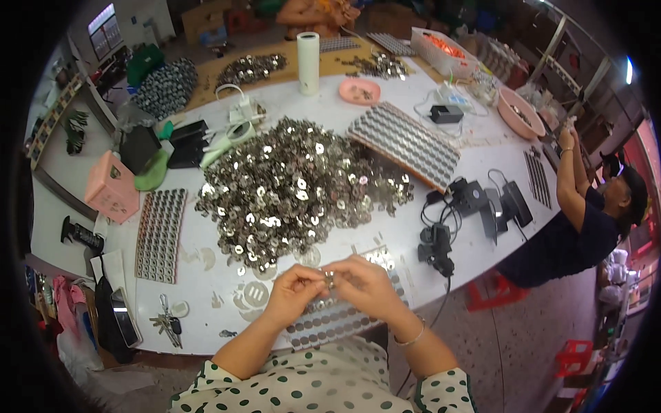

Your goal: The person assembles small metal washers and metal discs into a plastic tray by hand.

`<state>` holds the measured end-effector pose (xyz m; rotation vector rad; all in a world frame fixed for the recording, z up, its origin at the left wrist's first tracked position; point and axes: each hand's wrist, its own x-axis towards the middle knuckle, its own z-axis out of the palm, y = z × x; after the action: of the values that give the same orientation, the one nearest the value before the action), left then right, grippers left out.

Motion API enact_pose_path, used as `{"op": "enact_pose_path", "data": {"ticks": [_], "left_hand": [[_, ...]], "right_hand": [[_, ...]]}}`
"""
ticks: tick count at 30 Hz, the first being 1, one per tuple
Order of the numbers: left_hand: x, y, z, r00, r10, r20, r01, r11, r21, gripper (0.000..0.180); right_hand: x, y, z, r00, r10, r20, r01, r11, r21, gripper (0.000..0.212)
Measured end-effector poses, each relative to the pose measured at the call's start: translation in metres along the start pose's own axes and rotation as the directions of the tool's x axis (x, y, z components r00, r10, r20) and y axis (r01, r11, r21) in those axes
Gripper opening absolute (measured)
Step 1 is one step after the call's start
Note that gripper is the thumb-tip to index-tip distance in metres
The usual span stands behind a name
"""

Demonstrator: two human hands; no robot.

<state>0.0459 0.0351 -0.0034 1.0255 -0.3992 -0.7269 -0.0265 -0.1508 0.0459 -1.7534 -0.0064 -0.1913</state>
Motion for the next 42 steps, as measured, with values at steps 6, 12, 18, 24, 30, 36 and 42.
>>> {"op": "enact_pose_path", "data": {"ticks": [6,12,18,24,30,36,42], "left_hand": [[-0.01,0.003,-0.003,0.991,0.05,0.124,-0.054,0.998,0.028,0.013],[-0.001,0.008,0.001,0.978,-0.05,0.2,0.044,0.998,0.036,0.011],[-0.004,0.019,0.018,0.989,0.047,0.142,-0.067,0.987,0.144,0.012],[-0.01,0.015,0.031,0.892,0.202,0.404,-0.451,0.457,0.767,0.018],[-0.021,-0.001,0.04,0.834,0.168,0.526,-0.55,0.189,0.813,0.024],[-0.022,-0.012,0.038,0.822,0.125,0.556,-0.566,0.064,0.822,0.021],[-0.021,-0.013,0.034,0.812,0.112,0.573,-0.58,0.049,0.813,0.02]], "right_hand": [[-0.015,-0.011,-0.003,0.92,0.36,0.153,-0.39,0.808,0.442,0.02],[-0.024,-0.012,-0.006,0.897,0.423,0.132,-0.428,0.751,0.503,0.022],[-0.027,0.004,-0.006,0.952,0.301,-0.059,-0.22,0.805,0.551,0.025],[-0.036,0.007,-0.007,0.95,0.07,-0.306,-0.096,0.993,-0.072,0.031],[-0.042,0.001,-0.019,0.886,0.36,-0.292,-0.247,0.9,0.359,0.023],[-0.042,0.017,-0.037,0.841,0.516,-0.162,-0.25,0.637,0.729,0.021],[-0.046,0.023,-0.041,0.822,0.482,-0.302,-0.352,0.848,0.396,0.02]]}}
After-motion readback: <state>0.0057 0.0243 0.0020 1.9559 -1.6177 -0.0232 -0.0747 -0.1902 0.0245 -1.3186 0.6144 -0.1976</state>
